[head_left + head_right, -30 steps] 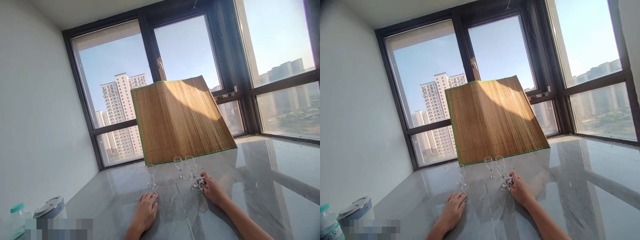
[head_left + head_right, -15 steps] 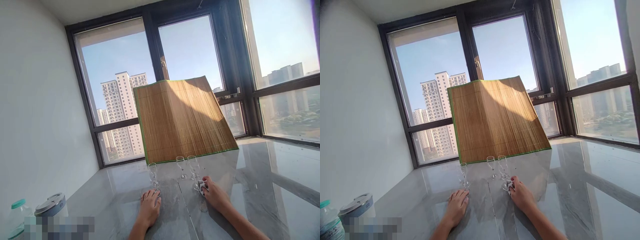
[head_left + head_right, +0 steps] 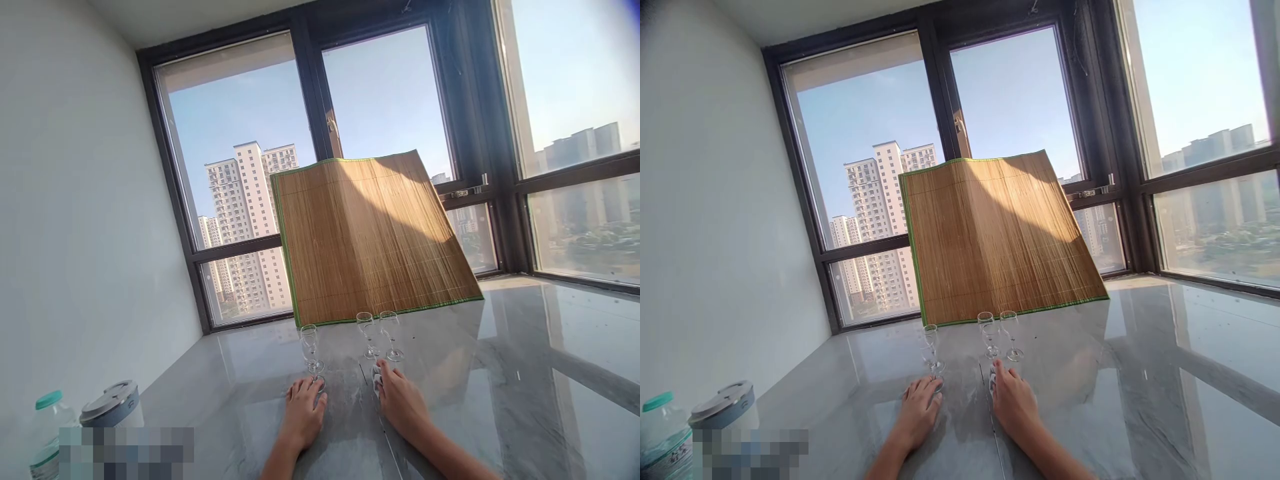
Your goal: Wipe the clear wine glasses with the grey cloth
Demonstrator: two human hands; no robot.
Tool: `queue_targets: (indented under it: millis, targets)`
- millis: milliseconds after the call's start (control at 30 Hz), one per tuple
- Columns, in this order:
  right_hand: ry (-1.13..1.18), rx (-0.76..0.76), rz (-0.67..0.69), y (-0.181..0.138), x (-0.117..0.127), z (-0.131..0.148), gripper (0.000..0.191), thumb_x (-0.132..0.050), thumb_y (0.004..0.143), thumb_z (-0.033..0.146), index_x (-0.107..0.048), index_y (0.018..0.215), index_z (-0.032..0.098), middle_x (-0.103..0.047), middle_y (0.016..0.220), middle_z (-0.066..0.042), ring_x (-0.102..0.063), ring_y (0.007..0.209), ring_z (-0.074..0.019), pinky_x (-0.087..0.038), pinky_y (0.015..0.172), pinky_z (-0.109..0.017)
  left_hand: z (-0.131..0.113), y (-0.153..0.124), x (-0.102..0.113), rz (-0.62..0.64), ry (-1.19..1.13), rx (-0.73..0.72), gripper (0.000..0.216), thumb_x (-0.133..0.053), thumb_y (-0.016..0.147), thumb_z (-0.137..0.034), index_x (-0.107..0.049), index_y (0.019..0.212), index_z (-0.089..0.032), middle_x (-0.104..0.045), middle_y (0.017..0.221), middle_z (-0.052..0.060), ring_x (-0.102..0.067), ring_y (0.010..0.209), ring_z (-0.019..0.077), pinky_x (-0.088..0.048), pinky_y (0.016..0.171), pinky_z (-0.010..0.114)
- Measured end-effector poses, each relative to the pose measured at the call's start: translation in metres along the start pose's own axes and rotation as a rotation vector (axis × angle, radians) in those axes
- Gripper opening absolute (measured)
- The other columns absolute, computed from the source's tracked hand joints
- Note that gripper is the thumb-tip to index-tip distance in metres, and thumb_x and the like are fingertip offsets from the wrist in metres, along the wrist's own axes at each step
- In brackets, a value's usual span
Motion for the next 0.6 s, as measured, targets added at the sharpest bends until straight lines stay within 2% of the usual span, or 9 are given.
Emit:
queue_targets:
  millis: [167, 333, 467, 600]
  targets:
    - [0.034, 0.033, 0.006, 0.004, 0.002, 0.016, 0.042, -0.041, 0.093, 0.016, -0.051, 0.134, 0.016, -0.067, 0.109, -0.016, -0.067, 0.093, -0.0262, -0.045, 0.074, -0.031, 0.002, -0.001, 0.000, 0.018, -0.025, 0.015, 0.051, -0.033, 0.095, -0.045, -0.055, 0.140, -0.031, -0.047, 0.153, 0.000, -0.033, 0.143, 0.0267, -0.023, 0.120, 0.047]
    - [0.064, 0.051, 0.010, 0.013, 0.001, 0.014, 0.036, -0.041, 0.091, 0.015, -0.056, 0.124, 0.015, -0.068, 0.106, -0.017, -0.063, 0.105, -0.0295, -0.045, 0.081, -0.034, 0.000, -0.002, 0.001, 0.027, -0.014, 0.015, 0.051, -0.035, 0.094, -0.044, -0.056, 0.139, -0.031, -0.047, 0.153, 0.000, -0.034, 0.143, 0.0264, -0.022, 0.120, 0.045]
    - [0.113, 0.073, 0.081, 0.022, -0.013, 0.010, 0.042, -0.045, 0.090, 0.018, -0.050, 0.131, 0.017, -0.069, 0.111, -0.013, -0.066, 0.101, -0.0262, -0.044, 0.081, -0.032, -0.001, -0.002, 0.003, 0.012, -0.012, 0.012, 0.051, -0.036, 0.094, -0.044, -0.056, 0.139, -0.031, -0.048, 0.152, 0.000, -0.036, 0.141, 0.0255, -0.024, 0.119, 0.043]
    - [0.126, 0.149, 0.103, 0.031, -0.020, 0.021, 0.043, -0.046, 0.089, 0.018, -0.048, 0.132, 0.019, -0.069, 0.115, -0.011, -0.066, 0.103, -0.0235, -0.041, 0.082, -0.029, -0.002, -0.003, 0.003, -0.005, -0.011, 0.003, 0.050, -0.036, 0.094, -0.044, -0.056, 0.138, -0.032, -0.049, 0.151, -0.001, -0.037, 0.140, 0.0252, -0.024, 0.119, 0.043]
Point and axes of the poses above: each hand's wrist, its own y-axis towards the middle knuckle, its own x-axis out of the back of the hand, z = x × y, the point moved 8 cm from there along y, towards the middle knuckle
